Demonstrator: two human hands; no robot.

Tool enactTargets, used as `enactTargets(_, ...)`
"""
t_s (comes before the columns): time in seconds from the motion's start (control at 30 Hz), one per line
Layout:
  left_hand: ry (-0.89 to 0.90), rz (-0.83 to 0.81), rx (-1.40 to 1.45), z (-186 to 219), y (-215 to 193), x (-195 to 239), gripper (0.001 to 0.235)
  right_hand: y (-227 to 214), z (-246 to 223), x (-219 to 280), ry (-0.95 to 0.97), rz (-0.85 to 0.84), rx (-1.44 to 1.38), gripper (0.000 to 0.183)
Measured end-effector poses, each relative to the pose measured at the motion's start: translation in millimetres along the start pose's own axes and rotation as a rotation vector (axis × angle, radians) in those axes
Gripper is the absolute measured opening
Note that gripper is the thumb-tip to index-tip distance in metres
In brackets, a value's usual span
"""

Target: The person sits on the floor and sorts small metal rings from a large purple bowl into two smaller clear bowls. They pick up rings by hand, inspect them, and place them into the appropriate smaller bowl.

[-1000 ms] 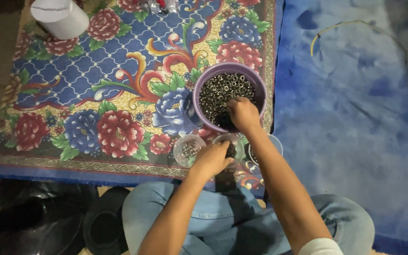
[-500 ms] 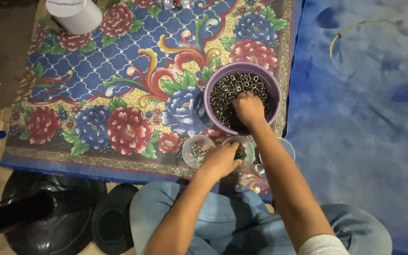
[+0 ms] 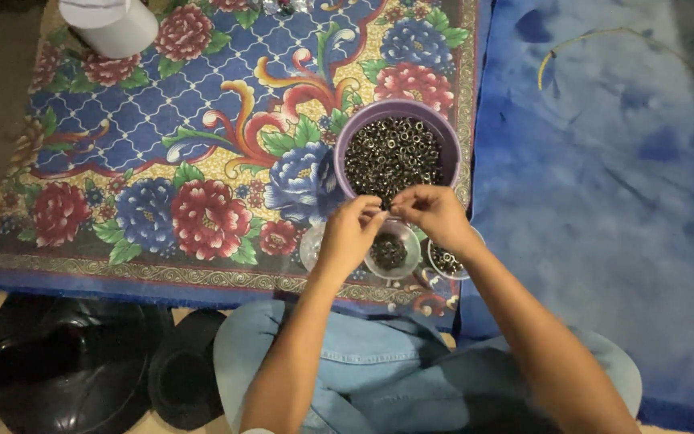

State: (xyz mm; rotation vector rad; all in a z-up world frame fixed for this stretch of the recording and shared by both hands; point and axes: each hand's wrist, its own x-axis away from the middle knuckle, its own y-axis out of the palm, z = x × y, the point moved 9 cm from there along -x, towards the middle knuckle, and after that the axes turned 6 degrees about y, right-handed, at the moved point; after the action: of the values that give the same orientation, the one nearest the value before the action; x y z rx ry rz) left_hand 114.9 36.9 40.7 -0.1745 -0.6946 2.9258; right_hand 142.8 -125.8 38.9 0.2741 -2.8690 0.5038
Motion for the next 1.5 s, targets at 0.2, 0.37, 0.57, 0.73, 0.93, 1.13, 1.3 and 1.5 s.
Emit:
enactTargets(0.2,-0.006,-0.14,0.138,1.2,14.2,4.0,0.012,-2.2,-0.9,27.0,0.001,-0.02,-0.039,0.023)
enactTargets(0.37,-0.025,-0.256,-0.026,20.3,-1.2,17.9,0.015,-2.9,-0.1,36.6,0.01,-0.035,0.117,0.019)
enactTargets(0.57,-0.425,-0.524,-0.656,-59.9,-2.2,28.1,0.027,-15.1,25.4,21.7,-0.057,0.047,0.404,0.016)
enactTargets(0.73,-0.626,-0.46,-0.787,-133.8,2.2,26.4,0.027,-14.9,37.5,15.0,-0.038,0.054,0.45,0.017)
enactTargets(0.93,-0.693,-0.533,-0.743,-122.0,-4.2,37.4,0.032,-19.3,38.6,9.0,-0.058,0.074,0.447,0.017)
enactTargets(1.13,-0.241,-0.527,-0.471,-6.4,3.7,32.4,0.035,-21.6,73.0,-18.4,-0.09,0.126,0.569,0.016)
enactTargets(1.3,-0.221,-0.725,-0.442,-24.5,46.3,41.6,0.043,0.8,57.0,-34.9,-0.071,0.168,0.841,0.023)
enactTargets(1.5,-0.166,-0.729,-0.483,-41.2,64.1,34.1,0.048,44.3,79.2,-85.2,-0.133,0.031,0.767,0.024)
